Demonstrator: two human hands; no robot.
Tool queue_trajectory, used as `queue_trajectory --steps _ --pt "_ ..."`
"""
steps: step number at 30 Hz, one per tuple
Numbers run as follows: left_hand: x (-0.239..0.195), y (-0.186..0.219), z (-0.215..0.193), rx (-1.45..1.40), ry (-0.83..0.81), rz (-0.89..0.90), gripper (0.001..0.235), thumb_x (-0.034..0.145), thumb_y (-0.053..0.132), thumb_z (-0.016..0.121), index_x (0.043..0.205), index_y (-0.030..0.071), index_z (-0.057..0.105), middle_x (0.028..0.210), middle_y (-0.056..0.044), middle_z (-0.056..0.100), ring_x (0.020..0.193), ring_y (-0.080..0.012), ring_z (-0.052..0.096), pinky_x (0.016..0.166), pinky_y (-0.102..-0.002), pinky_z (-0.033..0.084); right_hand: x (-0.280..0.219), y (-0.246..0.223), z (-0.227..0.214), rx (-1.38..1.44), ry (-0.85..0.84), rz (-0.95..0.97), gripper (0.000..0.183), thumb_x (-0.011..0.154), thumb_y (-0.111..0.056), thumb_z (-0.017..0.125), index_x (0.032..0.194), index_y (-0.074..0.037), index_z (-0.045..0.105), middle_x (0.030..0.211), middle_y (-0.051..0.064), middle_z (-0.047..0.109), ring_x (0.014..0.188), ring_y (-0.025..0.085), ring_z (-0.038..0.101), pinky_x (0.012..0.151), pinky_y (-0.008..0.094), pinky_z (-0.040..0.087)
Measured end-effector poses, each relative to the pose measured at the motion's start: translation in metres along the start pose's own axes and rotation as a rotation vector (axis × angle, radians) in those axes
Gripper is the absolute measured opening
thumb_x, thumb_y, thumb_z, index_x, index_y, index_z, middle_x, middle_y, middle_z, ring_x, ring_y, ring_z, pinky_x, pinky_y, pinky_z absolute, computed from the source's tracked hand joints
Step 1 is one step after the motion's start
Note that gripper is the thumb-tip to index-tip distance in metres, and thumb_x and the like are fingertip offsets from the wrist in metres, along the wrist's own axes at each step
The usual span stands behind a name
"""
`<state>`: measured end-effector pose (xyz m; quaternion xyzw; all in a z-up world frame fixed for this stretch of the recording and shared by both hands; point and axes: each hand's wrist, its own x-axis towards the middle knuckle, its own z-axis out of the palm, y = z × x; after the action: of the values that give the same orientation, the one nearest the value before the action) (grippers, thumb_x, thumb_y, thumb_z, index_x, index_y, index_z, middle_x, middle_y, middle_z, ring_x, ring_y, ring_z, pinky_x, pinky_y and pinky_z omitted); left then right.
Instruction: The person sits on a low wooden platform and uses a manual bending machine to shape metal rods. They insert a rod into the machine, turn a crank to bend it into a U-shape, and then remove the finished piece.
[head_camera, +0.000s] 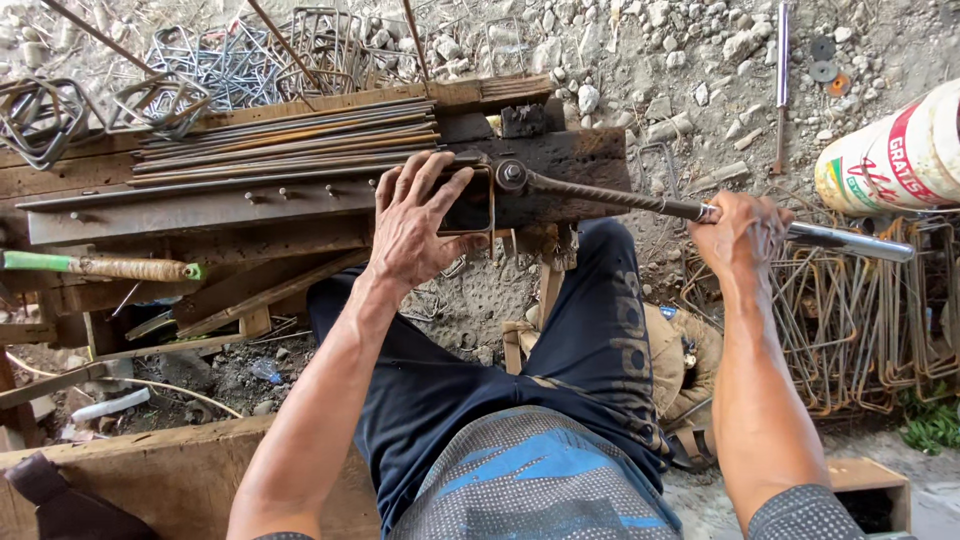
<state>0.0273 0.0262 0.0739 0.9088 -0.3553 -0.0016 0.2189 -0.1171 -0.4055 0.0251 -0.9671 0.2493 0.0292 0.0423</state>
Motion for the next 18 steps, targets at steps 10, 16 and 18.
queue_trajectory --steps 10,16,18 --pt "-0.005 -0.018 0.013 0.066 0.274 0.309 0.014 0.075 0.023 0.083 0.083 0.019 0.074 0.146 -0.005 0.055 0.146 -0.0362 0.034 0.117 -0.054 0.028 0.01 -0.001 -0.001 -0.007 0.061 -0.058 0.029 0.092 -0.038 0.082 0.09 -0.014 0.067 0.082 0.006 0.066 0.09 0.03 0.06 0.095 0.045 0.039" --pt "0.066 0.015 -0.075 -0.64 0.442 -0.179 0.023 0.108 0.02 0.044 0.092 0.009 0.055 0.075 -0.002 0.067 0.054 -0.0093 0.059 0.043 -0.018 0.049 0.015 -0.001 -0.003 -0.012 0.088 -0.045 0.043 0.087 -0.048 0.078 0.069 -0.016 0.056 0.066 0.002 0.056 0.071 0.023 0.05 0.085 0.039 0.03" --pt "0.073 0.009 -0.104 -1.805 0.315 -0.222 0.023 0.104 0.019 0.05 0.098 0.002 0.064 0.088 -0.012 0.067 0.069 -0.0216 0.067 0.066 -0.038 0.065 0.013 -0.006 -0.007 -0.054 0.019 -0.021 0.04 0.088 -0.053 0.073 0.07 -0.02 0.06 0.066 0.002 0.061 0.074 0.025 0.055 0.093 0.041 0.03"
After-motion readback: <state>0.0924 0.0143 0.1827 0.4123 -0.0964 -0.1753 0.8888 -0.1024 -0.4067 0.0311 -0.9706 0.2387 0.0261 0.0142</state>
